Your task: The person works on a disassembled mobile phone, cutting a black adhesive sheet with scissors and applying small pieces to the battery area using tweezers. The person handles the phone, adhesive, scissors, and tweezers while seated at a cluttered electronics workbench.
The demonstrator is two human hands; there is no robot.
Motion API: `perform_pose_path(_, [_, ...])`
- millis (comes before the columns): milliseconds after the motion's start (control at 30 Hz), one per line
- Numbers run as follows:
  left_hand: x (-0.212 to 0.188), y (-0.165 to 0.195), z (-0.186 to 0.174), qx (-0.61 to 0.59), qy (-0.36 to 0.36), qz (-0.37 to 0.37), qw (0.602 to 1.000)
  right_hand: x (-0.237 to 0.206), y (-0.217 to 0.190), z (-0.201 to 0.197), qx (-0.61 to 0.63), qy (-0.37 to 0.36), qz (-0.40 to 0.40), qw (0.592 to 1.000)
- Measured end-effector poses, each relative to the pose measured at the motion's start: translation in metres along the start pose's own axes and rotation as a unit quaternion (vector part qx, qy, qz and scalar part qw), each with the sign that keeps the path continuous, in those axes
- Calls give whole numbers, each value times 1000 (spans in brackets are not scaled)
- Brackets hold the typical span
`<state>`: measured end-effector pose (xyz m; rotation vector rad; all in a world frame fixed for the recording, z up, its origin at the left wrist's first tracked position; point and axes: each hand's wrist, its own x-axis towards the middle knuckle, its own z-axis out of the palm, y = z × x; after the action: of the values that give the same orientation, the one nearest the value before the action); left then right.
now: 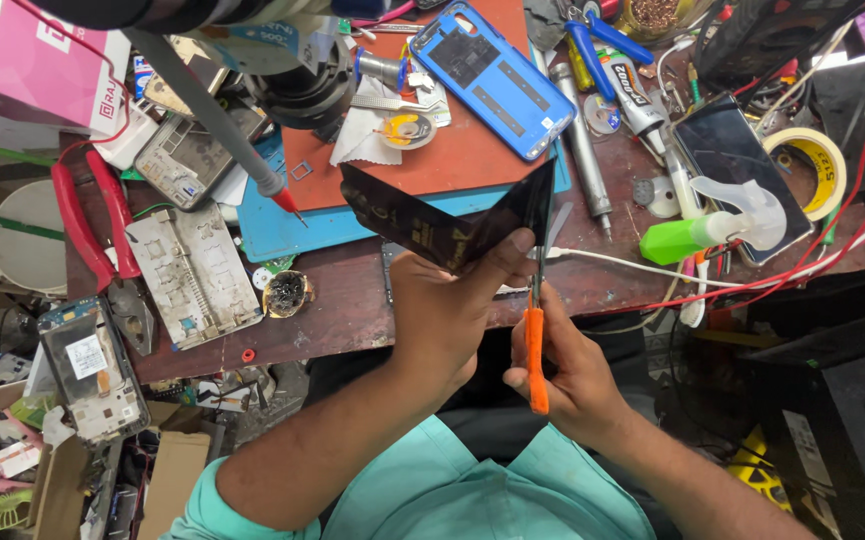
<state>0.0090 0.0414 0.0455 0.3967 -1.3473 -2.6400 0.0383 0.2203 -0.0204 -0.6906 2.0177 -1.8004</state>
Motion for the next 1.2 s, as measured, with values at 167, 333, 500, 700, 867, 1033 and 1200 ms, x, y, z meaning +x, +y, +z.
perform_pose_path(167, [2, 4, 0, 7, -4, -8, 1000, -1, 6, -2, -21, 7, -6, 1000])
perform_pose_path(333, [7, 10, -3, -24, 13, -19, 999, -2, 7, -7, 30, -26, -53, 998])
perform_pose_path(500, [7, 16, -9, -38, -11, -6, 999, 0, 4, -5, 142, 72, -79, 984])
perform_pose_path(700, [-9, 24, -10, -1, -193, -126, 973, 2, -37, -20, 185, 204, -84, 958])
perform_pose_path(867, [-25, 35, -2, 155, -268, -120, 943, 2, -76, -25, 169, 262, -128, 941])
perform_pose_path(1033, [-28, 56, 2, 173, -257, -68, 948, 20, -89, -25, 167, 324, -177, 914])
perform_pose_path(1200, [-26, 63, 0, 195, -242, -55, 949, 28, -96, -23, 217, 275, -183, 919])
